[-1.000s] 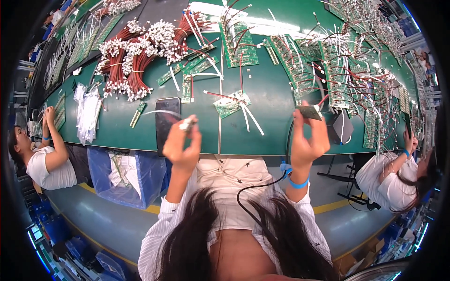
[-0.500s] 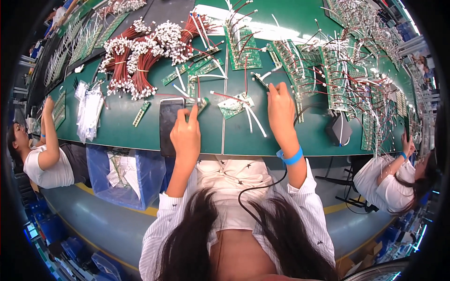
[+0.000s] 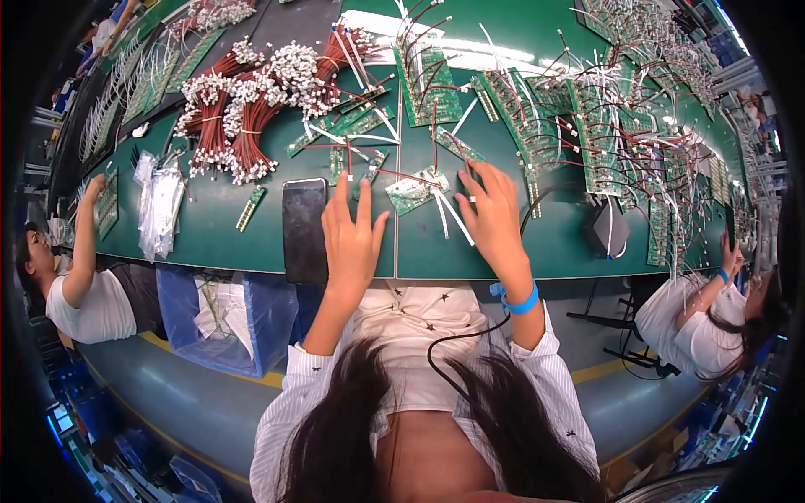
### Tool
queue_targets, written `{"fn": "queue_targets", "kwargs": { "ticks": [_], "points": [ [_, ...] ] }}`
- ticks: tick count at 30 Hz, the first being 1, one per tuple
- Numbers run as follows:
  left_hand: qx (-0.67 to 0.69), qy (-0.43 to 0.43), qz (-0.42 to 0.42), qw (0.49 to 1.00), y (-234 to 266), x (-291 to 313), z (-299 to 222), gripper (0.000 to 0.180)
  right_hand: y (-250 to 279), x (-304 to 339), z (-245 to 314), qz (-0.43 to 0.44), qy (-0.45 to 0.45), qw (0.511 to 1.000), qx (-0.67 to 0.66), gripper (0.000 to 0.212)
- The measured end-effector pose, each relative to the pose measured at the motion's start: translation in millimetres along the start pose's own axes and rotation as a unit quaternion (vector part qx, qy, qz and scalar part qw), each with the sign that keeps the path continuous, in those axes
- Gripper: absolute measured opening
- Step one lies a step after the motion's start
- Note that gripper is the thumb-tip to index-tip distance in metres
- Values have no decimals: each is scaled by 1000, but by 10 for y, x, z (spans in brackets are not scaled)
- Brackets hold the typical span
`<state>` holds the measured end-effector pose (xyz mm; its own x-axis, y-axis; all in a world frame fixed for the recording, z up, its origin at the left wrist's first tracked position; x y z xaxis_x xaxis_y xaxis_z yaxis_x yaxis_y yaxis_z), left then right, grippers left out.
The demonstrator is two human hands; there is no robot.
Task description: The person assembles electronic components by hand, connecting wire harnesses to printed circuit boards.
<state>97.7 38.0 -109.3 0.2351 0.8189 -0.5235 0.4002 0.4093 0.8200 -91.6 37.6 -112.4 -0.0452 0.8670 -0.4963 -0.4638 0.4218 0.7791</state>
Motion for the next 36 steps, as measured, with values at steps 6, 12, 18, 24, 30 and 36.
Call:
{"fn": "queue_targets", "kwargs": {
  "ticks": [6,12,18,24,30,36],
  "points": [
    [128,-80,-22,988,-163,17,-238,38,109,29,118,-11,9,1000,-22,28],
    [150,-101,-62,982,-179,-97,-267,22,215,226,71,13,-46,993,-106,25],
    [597,296,-16,745,-224,-55,-72,15,114,304,178,80,-223,886,-399,23],
    [611,342,16,714,11,-30,-277,16,57,196,362,25,-293,768,-570,23],
    [563,212,-55,797,209,-174,-311,12,270,79,410,10,-261,798,-543,15],
    [493,72,5,867,350,-296,-481,20,540,-19,453,-44,-129,909,-394,18]
  ]
}}
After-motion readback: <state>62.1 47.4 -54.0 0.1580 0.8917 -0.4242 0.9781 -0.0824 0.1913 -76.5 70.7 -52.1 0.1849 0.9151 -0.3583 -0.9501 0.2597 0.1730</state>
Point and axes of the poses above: each hand's wrist, its own x-axis away from the middle knuckle, its own y-axis out of the back of the hand, z = x × y, the point moved 6 cm from there along -x, towards the middle knuckle, and after that the axes turned 5 degrees about -z, right-handed, at the moved point
